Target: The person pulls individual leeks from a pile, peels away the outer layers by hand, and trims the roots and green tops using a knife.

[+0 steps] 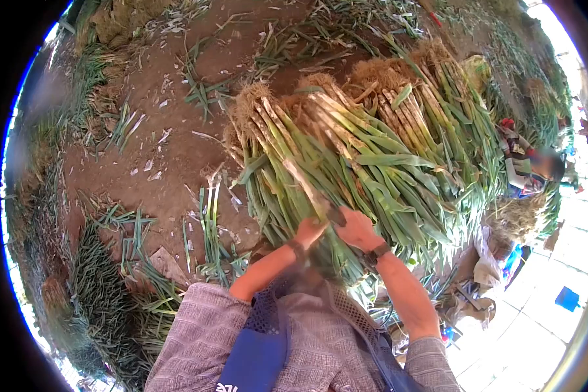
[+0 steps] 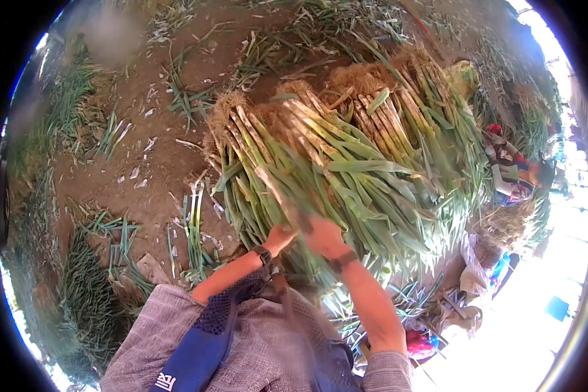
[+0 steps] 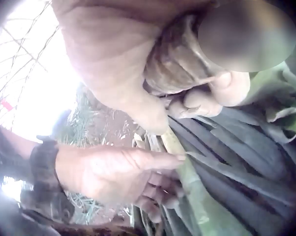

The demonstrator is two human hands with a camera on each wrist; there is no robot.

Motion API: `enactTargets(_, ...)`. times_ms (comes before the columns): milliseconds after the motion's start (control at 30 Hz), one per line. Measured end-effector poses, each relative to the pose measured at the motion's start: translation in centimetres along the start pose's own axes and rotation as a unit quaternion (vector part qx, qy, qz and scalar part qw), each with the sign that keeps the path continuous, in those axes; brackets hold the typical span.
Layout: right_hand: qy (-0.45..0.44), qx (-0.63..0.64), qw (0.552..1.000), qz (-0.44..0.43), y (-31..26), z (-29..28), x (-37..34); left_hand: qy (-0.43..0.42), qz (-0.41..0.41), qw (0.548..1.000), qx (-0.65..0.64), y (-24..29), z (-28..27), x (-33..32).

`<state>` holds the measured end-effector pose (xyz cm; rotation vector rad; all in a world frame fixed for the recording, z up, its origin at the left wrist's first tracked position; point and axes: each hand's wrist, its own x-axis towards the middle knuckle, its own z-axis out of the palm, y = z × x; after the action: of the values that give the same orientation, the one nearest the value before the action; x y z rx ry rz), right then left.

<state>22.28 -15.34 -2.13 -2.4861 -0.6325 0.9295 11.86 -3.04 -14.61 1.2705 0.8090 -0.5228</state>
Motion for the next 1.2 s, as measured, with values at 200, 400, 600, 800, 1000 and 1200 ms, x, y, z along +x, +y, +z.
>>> enactTargets(200, -0.038, 0.003, 0.998, -0.040, 0.1, -2.3, -1.9, 0.058, 0.058, 0.990, 0.111, 0.3, 0.5, 0.1)
enactTargets(400, 0.022, 0.016, 0.997, 0.066, 5.1, -3.3, -10.7, -0.040, 0.074, 0.960, -0.267, 6.5, -4.0, 0.6)
enactTargets(600, 0.000, 0.078, 0.996, 0.042, 4.0, -1.2, -15.0, -0.063, 0.041, 0.952, -0.297, 11.8, -8.8, 3.3)
enactTargets(800, 0.024, 0.044, 0.998, 0.035, 2.9, 1.1, -10.4, -0.063, 0.006, 0.976, -0.207, 10.9, -7.2, 3.2)
enactTargets(1000, 0.004, 0.040, 0.996, 0.081, 1.8, 0.7, -8.2, -0.055, 0.000, 0.967, -0.247, 9.5, -6.8, 3.6)
enactTargets(1200, 0.008, 0.088, 0.994, 0.065, 2.2, 0.2, -8.6, -0.028, 0.008, 0.977, -0.213, 8.5, -6.8, 2.8)
